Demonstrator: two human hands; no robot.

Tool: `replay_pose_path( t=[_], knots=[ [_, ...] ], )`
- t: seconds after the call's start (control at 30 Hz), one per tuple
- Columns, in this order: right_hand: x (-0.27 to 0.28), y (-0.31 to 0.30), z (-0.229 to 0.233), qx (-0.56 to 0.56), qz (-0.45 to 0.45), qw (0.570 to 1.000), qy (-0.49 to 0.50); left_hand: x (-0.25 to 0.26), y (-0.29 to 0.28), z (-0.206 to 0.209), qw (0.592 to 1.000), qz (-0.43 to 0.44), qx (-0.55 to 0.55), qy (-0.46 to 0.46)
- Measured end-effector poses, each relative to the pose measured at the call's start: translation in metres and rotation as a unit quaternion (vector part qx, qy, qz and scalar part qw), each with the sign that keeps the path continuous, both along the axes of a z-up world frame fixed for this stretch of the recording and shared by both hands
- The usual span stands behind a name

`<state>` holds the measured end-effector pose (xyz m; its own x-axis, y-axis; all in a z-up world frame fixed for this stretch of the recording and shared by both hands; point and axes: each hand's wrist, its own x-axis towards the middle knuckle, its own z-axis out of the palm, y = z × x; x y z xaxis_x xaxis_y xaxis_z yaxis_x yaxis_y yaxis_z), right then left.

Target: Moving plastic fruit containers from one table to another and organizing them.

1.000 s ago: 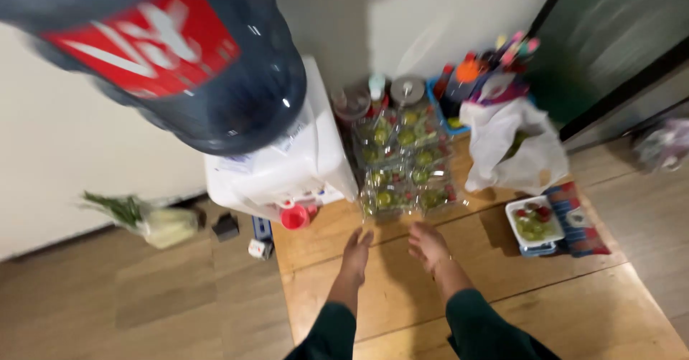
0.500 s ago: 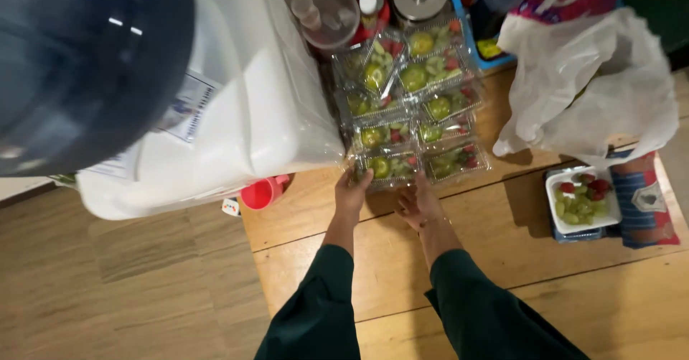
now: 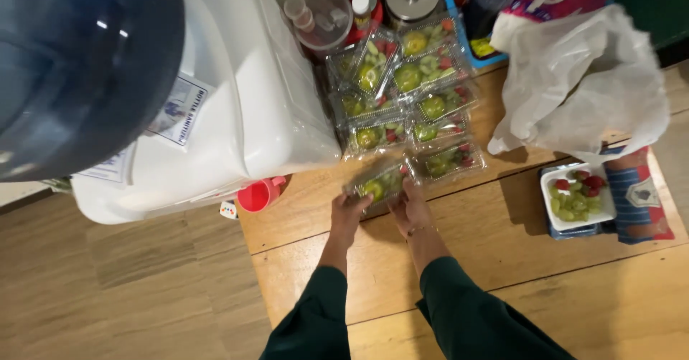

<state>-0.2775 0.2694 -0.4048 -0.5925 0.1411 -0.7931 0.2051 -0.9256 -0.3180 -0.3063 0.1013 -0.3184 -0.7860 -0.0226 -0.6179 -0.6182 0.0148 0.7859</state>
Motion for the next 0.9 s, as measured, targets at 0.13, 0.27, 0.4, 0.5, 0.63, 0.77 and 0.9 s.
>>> replay_pose_path(
  t=[0.13, 0.27, 0.4, 0.5, 0.63, 0.77, 0.9],
  knots=[
    [0.032, 0.000, 0.001, -0.016, 0.039, 0.994, 0.096, 0.043, -0.005, 0.021, 0.999, 0.025, 0.026, 0.023],
    [0.060, -0.008, 0.064, 0.008, 0.088, 0.996, 0.024, 0.086, -0.009, 0.003, 0.993, 0.102, 0.056, 0.037],
    [0.090, -0.010, 0.153, 0.032, 0.063, 0.995, 0.070, 0.124, -0.001, 0.032, 0.965, 0.106, 0.138, 0.194],
    [0.115, 0.007, 0.164, 0.038, -0.036, 0.964, 0.262, 0.138, 0.026, 0.095, 0.955, 0.096, 0.120, 0.253],
    [0.167, 0.042, 0.186, -0.005, -0.132, 0.890, 0.436, 0.182, 0.050, 0.197, 0.936, 0.033, 0.143, 0.320],
    [0.262, 0.040, 0.435, 0.206, -0.169, 0.864, 0.427, 0.260, 0.070, 0.321, 0.908, -0.070, 0.132, 0.392],
    [0.398, 0.044, 0.569, 0.325, -0.234, 0.823, 0.402, 0.355, 0.101, 0.431, 0.867, -0.163, 0.163, 0.443]
  ],
)
